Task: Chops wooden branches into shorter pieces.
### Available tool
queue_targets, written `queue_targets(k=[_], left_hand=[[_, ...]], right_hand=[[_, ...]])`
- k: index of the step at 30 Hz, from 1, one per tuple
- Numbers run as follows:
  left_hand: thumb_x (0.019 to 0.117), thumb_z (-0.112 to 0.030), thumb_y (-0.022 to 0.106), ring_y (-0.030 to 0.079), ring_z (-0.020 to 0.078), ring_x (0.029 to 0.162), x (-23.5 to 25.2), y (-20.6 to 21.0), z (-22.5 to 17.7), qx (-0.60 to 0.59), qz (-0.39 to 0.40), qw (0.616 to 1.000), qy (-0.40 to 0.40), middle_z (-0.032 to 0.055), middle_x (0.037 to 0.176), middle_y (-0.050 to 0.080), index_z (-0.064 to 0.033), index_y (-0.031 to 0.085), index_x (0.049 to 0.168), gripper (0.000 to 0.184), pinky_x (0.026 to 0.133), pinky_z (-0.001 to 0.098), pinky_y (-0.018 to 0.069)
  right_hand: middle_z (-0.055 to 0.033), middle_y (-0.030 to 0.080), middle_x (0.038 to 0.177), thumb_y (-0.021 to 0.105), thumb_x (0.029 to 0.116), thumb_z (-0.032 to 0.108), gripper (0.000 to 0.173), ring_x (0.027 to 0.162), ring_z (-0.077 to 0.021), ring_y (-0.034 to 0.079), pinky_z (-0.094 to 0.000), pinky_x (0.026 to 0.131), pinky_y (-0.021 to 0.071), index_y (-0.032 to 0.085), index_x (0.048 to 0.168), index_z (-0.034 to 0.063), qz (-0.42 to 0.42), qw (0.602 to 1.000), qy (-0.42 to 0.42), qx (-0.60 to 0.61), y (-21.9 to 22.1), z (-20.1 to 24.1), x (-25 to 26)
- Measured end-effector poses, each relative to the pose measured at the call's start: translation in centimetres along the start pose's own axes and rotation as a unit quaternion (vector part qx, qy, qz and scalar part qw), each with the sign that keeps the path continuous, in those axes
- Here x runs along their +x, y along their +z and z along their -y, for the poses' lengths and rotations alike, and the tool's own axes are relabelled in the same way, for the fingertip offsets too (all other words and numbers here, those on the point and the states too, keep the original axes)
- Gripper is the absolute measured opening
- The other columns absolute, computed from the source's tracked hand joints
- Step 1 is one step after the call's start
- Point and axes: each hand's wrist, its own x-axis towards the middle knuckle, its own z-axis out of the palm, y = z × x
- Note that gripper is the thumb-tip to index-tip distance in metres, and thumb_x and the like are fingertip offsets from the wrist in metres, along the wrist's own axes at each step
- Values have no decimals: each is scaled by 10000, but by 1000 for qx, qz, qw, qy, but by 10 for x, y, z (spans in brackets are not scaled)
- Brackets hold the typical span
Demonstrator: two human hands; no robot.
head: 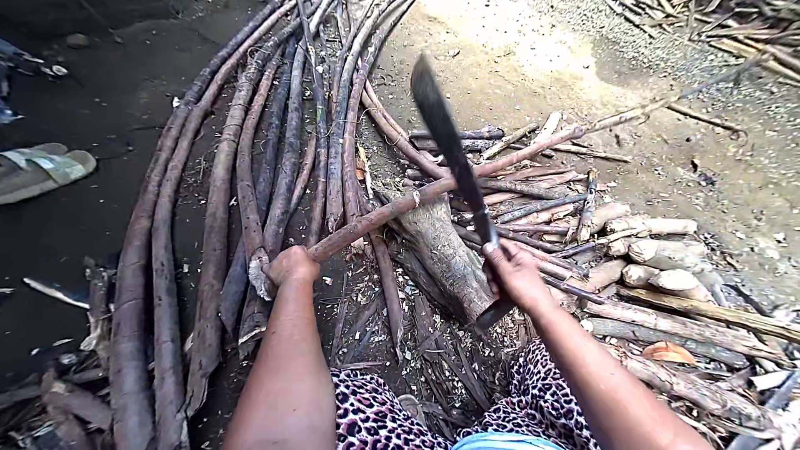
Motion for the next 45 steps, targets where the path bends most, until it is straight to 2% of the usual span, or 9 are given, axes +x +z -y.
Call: queue_targets(k=[6,10,12,15,19,22,30,36,45], left_hand=[[839,-234,846,625,441,1221,0,-5,-1,-5,24,1000,-12,261,1248,676,-35,707,1165,407,993,676,469],[851,-227,836,650,448,1170,-3,-9,-3,1,5,1000,-8,255,1198,697,-62,719,1141,353,939,689,486],[859,-233,828,655,455,1148,-4,-12,-4,10,-8,1000,-4,263,1171,699,-55,709,1121,338,924,692,487],[872,-238,823,640,478,1166,-2,-5,0,-1,-5,1000,5,283,1182,688,-32,699,1125,348,952,705,468],[855,-276,838,596,470,1253,4,4,9,-27,46,998,19,276,1268,667,-55,690,1261,485,1056,706,403],[859,-263,845,610,466,1228,7,3,8,-20,82,995,58,277,1252,669,-63,676,1279,494,1020,700,435],[881,-179,798,624,453,1216,-18,15,-2,-9,92,992,85,252,1267,673,-87,671,1294,442,975,696,466],[896,-132,762,647,486,1146,-6,10,-1,-43,-35,996,68,270,1174,703,-118,706,1229,339,968,730,438],[902,-173,761,641,462,1173,12,14,-10,-28,8,999,25,261,1191,697,-69,702,1180,303,982,706,441]], right_hand=[[93,588,678,304,1126,228,288,511,-67,567,-283,486,554,538,1162,64,-115,893,-430,71,-39,121,12],[13,467,569,123,1129,174,338,419,-159,536,-383,421,570,401,964,77,-222,788,-540,197,-25,160,64],[13,460,537,135,1124,217,389,419,-147,526,-375,436,545,427,928,52,-243,850,-452,118,10,91,72],[-107,576,752,326,1133,300,415,616,-191,585,-402,658,546,527,1245,-46,-58,993,-12,-101,59,-69,51],[-32,462,655,384,1135,353,349,448,-144,483,-307,461,500,521,1132,32,83,962,258,-40,69,-95,48],[0,449,581,382,1135,362,356,408,-118,463,-281,422,480,509,1010,53,93,960,263,13,53,-88,51],[-136,587,900,415,1122,352,405,652,-219,609,-398,644,544,514,1318,11,60,943,187,-268,35,-93,40],[-264,666,1165,460,1106,346,450,1116,-388,662,-562,996,494,563,1320,-35,73,912,115,-386,28,-65,60],[-42,545,680,470,1110,271,318,494,-125,537,-300,513,521,594,1178,-14,47,989,59,-128,25,-38,24]])
